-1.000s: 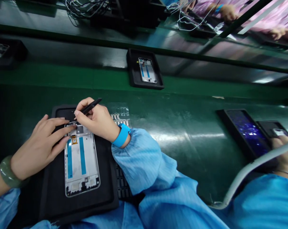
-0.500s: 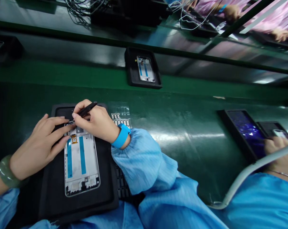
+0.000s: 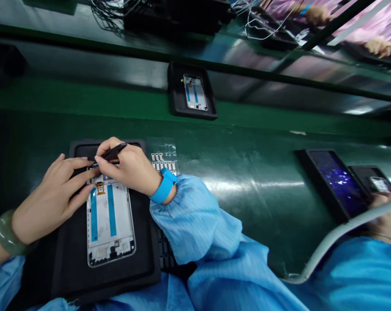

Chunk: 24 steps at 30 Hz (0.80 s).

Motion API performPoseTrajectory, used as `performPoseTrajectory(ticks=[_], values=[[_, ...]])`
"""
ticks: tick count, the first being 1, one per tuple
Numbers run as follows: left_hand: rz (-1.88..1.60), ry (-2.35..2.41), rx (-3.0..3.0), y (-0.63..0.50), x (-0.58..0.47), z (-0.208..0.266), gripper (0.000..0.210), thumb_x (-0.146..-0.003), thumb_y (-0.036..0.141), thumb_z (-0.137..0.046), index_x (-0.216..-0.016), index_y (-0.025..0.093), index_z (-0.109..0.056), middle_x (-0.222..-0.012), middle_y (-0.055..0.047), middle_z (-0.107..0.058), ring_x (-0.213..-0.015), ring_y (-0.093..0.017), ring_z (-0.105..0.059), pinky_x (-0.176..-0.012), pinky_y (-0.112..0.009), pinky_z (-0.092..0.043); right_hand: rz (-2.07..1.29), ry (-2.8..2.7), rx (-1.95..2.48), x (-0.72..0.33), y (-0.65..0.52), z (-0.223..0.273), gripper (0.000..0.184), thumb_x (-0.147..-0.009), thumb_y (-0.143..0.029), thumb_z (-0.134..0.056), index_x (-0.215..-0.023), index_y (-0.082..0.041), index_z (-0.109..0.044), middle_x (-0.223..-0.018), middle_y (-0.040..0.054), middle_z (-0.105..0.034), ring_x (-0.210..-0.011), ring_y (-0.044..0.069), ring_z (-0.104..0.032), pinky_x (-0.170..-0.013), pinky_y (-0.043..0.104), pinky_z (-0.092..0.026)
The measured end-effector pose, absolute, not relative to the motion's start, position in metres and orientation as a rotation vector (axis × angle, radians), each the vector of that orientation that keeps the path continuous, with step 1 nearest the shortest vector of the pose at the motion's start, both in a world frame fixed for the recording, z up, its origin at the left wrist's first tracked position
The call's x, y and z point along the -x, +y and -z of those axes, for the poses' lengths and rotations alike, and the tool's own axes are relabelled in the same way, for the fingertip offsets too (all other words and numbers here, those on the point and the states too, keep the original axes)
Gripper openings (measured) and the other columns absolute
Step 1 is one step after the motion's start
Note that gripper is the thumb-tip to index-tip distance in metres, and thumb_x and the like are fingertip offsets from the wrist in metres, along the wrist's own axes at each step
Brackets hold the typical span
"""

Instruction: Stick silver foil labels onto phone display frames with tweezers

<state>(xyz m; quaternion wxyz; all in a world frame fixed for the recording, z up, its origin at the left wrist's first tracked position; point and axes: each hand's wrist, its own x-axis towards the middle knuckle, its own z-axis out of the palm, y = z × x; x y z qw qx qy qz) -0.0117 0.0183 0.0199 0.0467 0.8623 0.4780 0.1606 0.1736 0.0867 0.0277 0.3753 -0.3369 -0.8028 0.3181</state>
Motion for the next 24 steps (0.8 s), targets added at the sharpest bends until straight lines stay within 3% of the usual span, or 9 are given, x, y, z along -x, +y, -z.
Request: performPoseTrajectory(ticks=[24], values=[[-0.515,1.486,-2.601,0.0178,0.0100,-0.0200,0.029,-0.089,0.025,-0.043,-0.115,0.018,-0.054,-0.113,-0.011,-0.054,-0.114,-0.027,-0.048,-0.102,-0.059,-0.031,-0.595,-2.184,0.839,-0.1704,0.0872,-0.0310,0.008,-0.079,-0.013,-0.049,-0.085,-0.017,-0.052,-0.082,0.0004,-0.060,-0.071,0.009,-0.058,-0.065,0.021,-0.047]])
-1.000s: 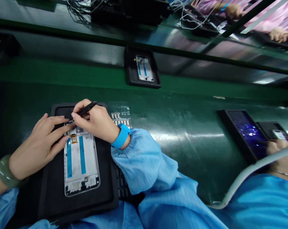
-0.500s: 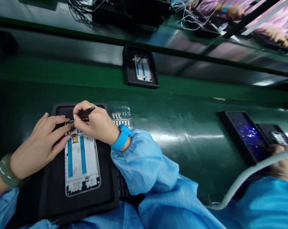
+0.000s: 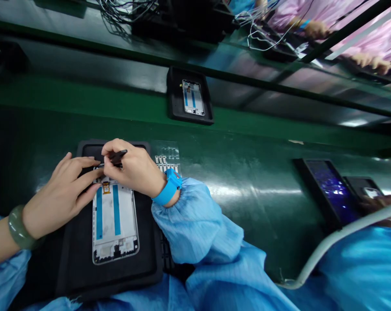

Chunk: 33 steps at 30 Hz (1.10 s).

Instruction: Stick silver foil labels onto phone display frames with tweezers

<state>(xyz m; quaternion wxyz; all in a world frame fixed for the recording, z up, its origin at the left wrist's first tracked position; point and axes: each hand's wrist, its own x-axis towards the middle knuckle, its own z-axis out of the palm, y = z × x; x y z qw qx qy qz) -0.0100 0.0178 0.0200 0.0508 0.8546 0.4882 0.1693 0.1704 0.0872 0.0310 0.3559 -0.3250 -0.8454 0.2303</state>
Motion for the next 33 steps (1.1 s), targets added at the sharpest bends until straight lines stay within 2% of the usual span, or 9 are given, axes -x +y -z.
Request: performPoseTrajectory(ticks=[10,14,19,27,33], values=[[-0.432,1.486,-2.599,0.017,0.010,-0.026,0.031,-0.091,0.033,-0.038,-0.111,0.019,-0.057,-0.116,-0.011,-0.055,-0.113,-0.026,-0.049,-0.104,-0.060,-0.027,-0.321,-2.282,0.904,-0.161,0.074,-0.028,0.009,-0.080,-0.012,-0.046,-0.083,-0.018,-0.051,-0.080,0.0015,-0.060,-0.071,0.011,-0.056,-0.063,0.022,-0.045],[-0.425,1.506,-2.587,0.014,0.008,-0.027,0.040,-0.087,0.042,-0.043,-0.119,0.019,-0.052,-0.119,-0.012,-0.053,-0.117,-0.029,-0.046,-0.103,-0.061,-0.026,-0.531,-2.087,0.984,-0.165,0.080,-0.023,0.005,-0.079,-0.015,-0.052,-0.081,-0.018,-0.050,-0.079,-0.0004,-0.059,-0.071,0.010,-0.058,-0.065,0.021,-0.048],[-0.438,1.537,-2.589,0.011,0.005,-0.024,0.043,-0.085,0.041,-0.047,-0.121,0.019,-0.050,-0.122,-0.012,-0.051,-0.117,-0.029,-0.046,-0.103,-0.061,-0.026,-0.834,-1.924,1.032,-0.170,0.084,-0.024,0.007,-0.080,-0.021,-0.055,-0.084,-0.018,-0.050,-0.076,-0.0020,-0.058,-0.066,0.008,-0.060,-0.058,0.019,-0.049],[-0.456,1.529,-2.562,0.012,0.005,-0.023,0.041,-0.084,0.040,-0.048,-0.120,0.019,-0.050,-0.121,-0.012,-0.052,-0.117,-0.029,-0.045,-0.104,-0.061,-0.026,-0.668,-2.043,0.935,-0.168,0.079,-0.026,0.004,-0.082,-0.021,-0.056,-0.081,-0.018,-0.054,-0.079,-0.0008,-0.061,-0.072,0.009,-0.060,-0.068,0.021,-0.050],[-0.460,1.529,-2.545,0.012,0.005,-0.024,0.040,-0.084,0.039,-0.049,-0.119,0.019,-0.050,-0.121,-0.012,-0.051,-0.118,-0.029,-0.045,-0.104,-0.061,-0.026,-0.638,-2.051,0.943,-0.169,0.079,-0.025,0.004,-0.083,-0.022,-0.055,-0.080,-0.018,-0.055,-0.080,-0.0002,-0.062,-0.073,0.010,-0.060,-0.069,0.022,-0.050]])
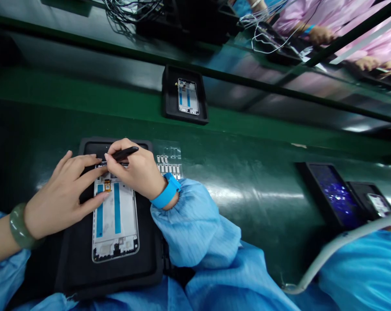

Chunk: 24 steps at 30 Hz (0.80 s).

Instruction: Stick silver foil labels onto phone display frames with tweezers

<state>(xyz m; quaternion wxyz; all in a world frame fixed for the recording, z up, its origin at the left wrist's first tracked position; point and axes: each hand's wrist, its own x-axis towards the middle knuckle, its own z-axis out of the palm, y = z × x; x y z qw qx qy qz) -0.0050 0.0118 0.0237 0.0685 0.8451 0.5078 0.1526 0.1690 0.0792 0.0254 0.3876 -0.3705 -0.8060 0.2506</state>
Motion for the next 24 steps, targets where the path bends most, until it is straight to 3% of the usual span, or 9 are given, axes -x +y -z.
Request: performPoseTrajectory(ticks=[8,24], values=[[-0.462,1.528,-2.547,0.0119,0.0049,-0.0231,0.039,-0.084,0.038,-0.048,-0.118,0.018,-0.050,-0.119,-0.013,-0.052,-0.118,-0.029,-0.044,-0.103,-0.061,-0.028,-0.492,-2.123,0.927,-0.1651,0.0781,-0.0237,0.003,-0.083,-0.021,-0.055,-0.081,-0.018,-0.055,-0.082,-0.0003,-0.063,-0.073,0.009,-0.060,-0.067,0.021,-0.050],[-0.418,1.538,-2.574,0.0123,0.0055,-0.0256,0.043,-0.084,0.041,-0.048,-0.121,0.019,-0.051,-0.119,-0.012,-0.052,-0.116,-0.028,-0.046,-0.104,-0.061,-0.025,-0.695,-1.963,1.053,-0.1675,0.0811,-0.0266,0.006,-0.079,-0.018,-0.057,-0.078,-0.018,-0.051,-0.072,-0.0034,-0.058,-0.061,0.007,-0.058,-0.060,0.019,-0.049]])
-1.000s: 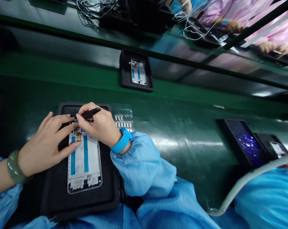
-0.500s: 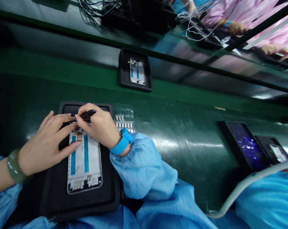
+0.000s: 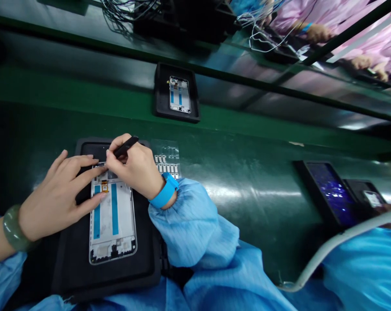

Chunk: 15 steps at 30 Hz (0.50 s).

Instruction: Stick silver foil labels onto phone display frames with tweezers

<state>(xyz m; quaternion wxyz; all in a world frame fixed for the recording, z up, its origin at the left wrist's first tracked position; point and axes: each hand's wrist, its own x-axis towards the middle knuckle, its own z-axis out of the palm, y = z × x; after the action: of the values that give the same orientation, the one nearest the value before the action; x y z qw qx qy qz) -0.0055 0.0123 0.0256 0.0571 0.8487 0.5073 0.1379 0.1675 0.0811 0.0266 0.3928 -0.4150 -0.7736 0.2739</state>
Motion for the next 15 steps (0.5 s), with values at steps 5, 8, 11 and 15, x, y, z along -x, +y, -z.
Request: performPoseTrajectory(ticks=[5,8,11,15], values=[[-0.431,1.532,-2.582,0.0121,0.0057,-0.0246,0.042,-0.084,0.041,-0.048,-0.119,0.018,-0.051,-0.119,-0.013,-0.052,-0.117,-0.029,-0.046,-0.104,-0.061,-0.025,-0.614,-2.011,1.018,-0.1680,0.0800,-0.0267,0.004,-0.080,-0.018,-0.054,-0.079,-0.018,-0.050,-0.075,-0.0025,-0.058,-0.063,0.007,-0.057,-0.060,0.019,-0.048],[-0.428,1.528,-2.581,0.0123,0.0058,-0.0244,0.041,-0.084,0.041,-0.048,-0.118,0.018,-0.051,-0.118,-0.013,-0.052,-0.117,-0.029,-0.046,-0.104,-0.062,-0.025,-0.449,-2.113,0.953,-0.1664,0.0779,-0.0271,0.004,-0.081,-0.016,-0.052,-0.079,-0.019,-0.051,-0.077,-0.0007,-0.059,-0.070,0.009,-0.058,-0.064,0.020,-0.048],[-0.422,1.526,-2.584,0.0125,0.0059,-0.0242,0.041,-0.084,0.041,-0.047,-0.117,0.018,-0.051,-0.118,-0.013,-0.052,-0.116,-0.030,-0.046,-0.103,-0.063,-0.025,-0.317,-2.262,0.899,-0.1652,0.0770,-0.0265,0.006,-0.082,-0.014,-0.049,-0.080,-0.019,-0.052,-0.077,-0.0001,-0.058,-0.072,0.010,-0.056,-0.064,0.022,-0.046],[-0.430,1.531,-2.586,0.0123,0.0056,-0.0241,0.042,-0.084,0.041,-0.047,-0.117,0.017,-0.051,-0.118,-0.013,-0.052,-0.117,-0.030,-0.046,-0.104,-0.063,-0.024,-0.320,-2.282,0.854,-0.1665,0.0810,-0.0244,0.006,-0.080,-0.011,-0.050,-0.079,-0.017,-0.052,-0.075,-0.0004,-0.057,-0.070,0.010,-0.056,-0.063,0.021,-0.046]])
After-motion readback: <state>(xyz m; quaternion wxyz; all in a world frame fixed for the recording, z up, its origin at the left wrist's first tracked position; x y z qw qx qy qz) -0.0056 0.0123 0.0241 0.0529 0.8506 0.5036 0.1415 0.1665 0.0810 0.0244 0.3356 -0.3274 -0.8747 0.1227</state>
